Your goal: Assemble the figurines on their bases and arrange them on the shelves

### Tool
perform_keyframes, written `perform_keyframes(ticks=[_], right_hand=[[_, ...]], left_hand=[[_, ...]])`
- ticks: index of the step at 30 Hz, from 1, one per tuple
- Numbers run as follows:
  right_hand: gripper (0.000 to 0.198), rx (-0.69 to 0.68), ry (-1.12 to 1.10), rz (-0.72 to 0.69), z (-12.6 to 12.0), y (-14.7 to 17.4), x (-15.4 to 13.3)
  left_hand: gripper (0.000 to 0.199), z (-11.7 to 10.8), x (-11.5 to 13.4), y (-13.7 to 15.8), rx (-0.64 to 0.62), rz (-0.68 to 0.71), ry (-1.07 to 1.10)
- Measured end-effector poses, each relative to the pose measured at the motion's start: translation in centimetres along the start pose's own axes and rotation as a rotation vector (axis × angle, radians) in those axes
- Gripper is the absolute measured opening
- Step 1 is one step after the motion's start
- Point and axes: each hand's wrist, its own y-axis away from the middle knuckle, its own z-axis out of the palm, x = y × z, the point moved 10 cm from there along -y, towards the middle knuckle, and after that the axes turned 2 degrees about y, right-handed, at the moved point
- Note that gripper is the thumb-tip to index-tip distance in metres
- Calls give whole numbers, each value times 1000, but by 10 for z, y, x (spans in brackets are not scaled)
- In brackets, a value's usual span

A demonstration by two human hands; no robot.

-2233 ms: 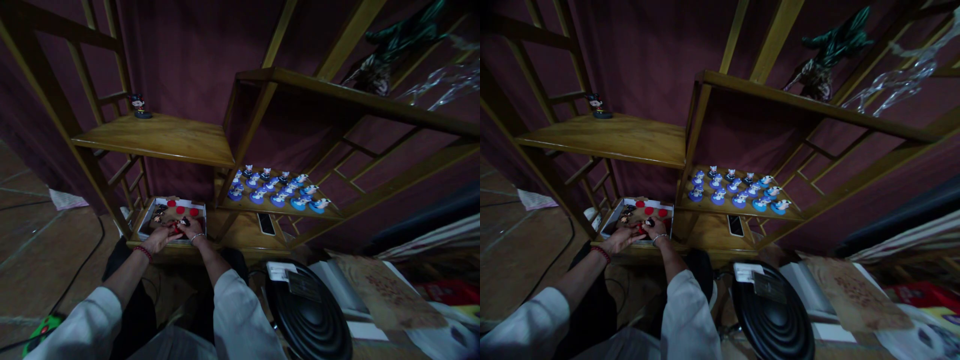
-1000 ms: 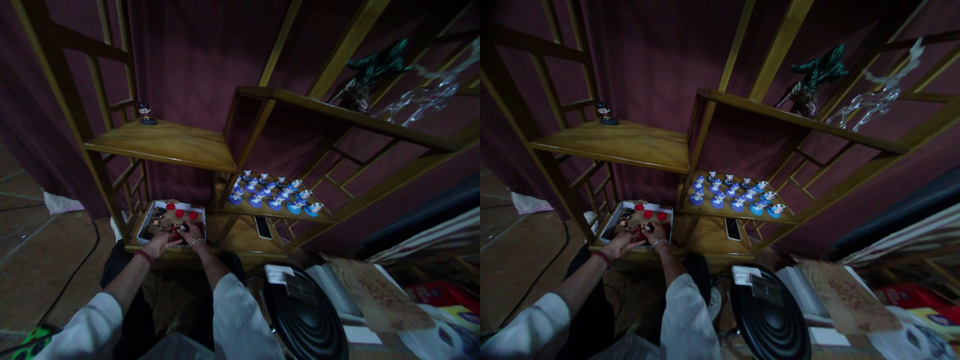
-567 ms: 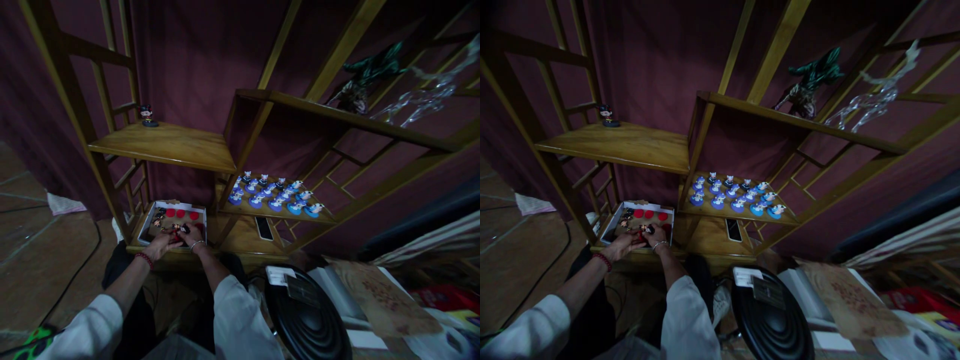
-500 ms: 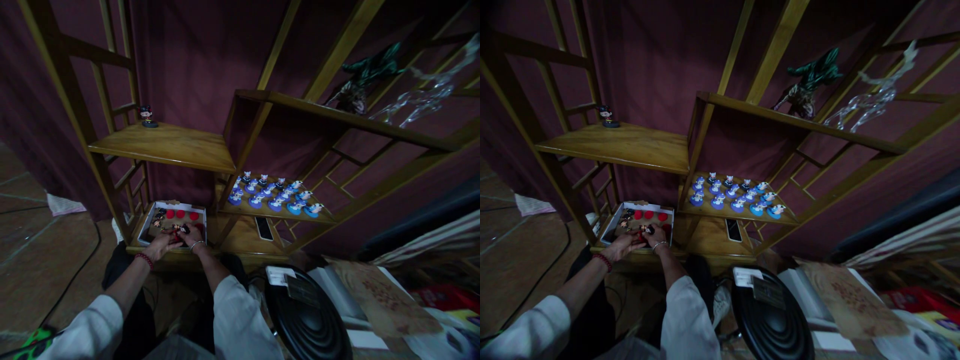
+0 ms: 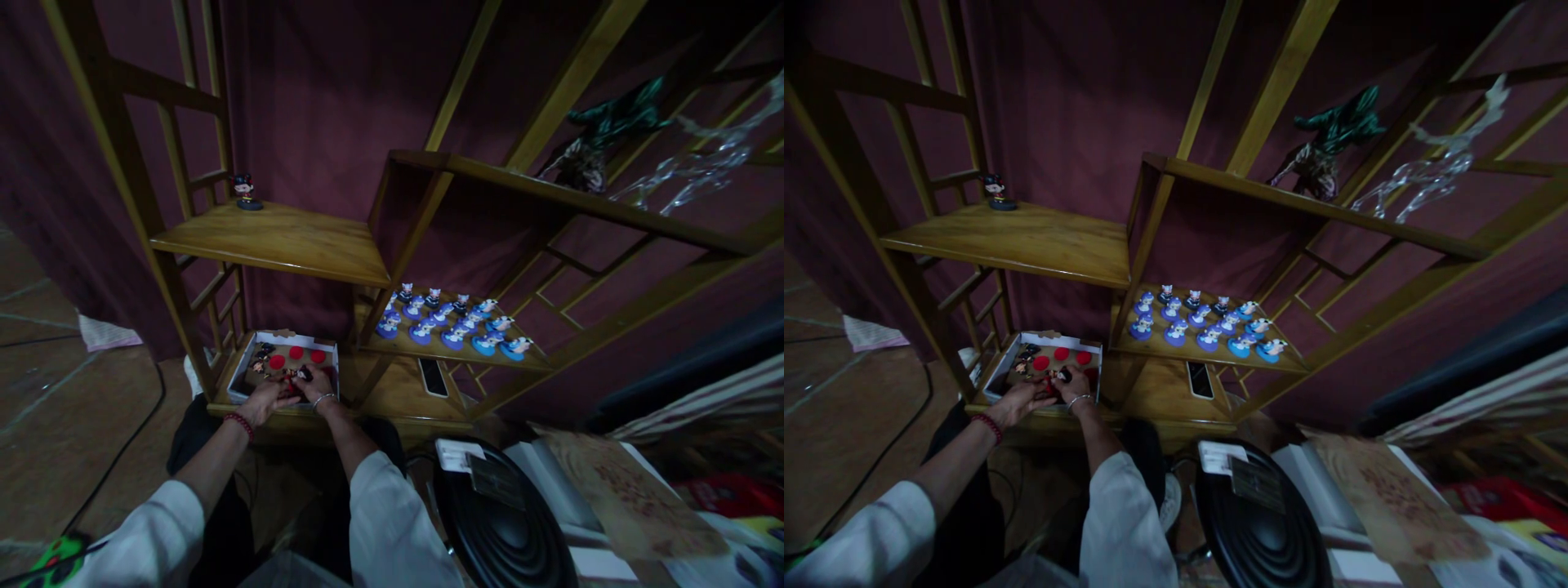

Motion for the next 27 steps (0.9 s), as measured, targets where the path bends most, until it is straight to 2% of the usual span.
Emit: perform_keyframes(ticks=[13,27], right_hand=[[25,-9,-2,-17,2,-9,6],[32,-33,-165,-40,7,-16,7]], left_hand=[[16,3,4,-2,-9,5,7],[16,1,5,-4,25,-10,49]])
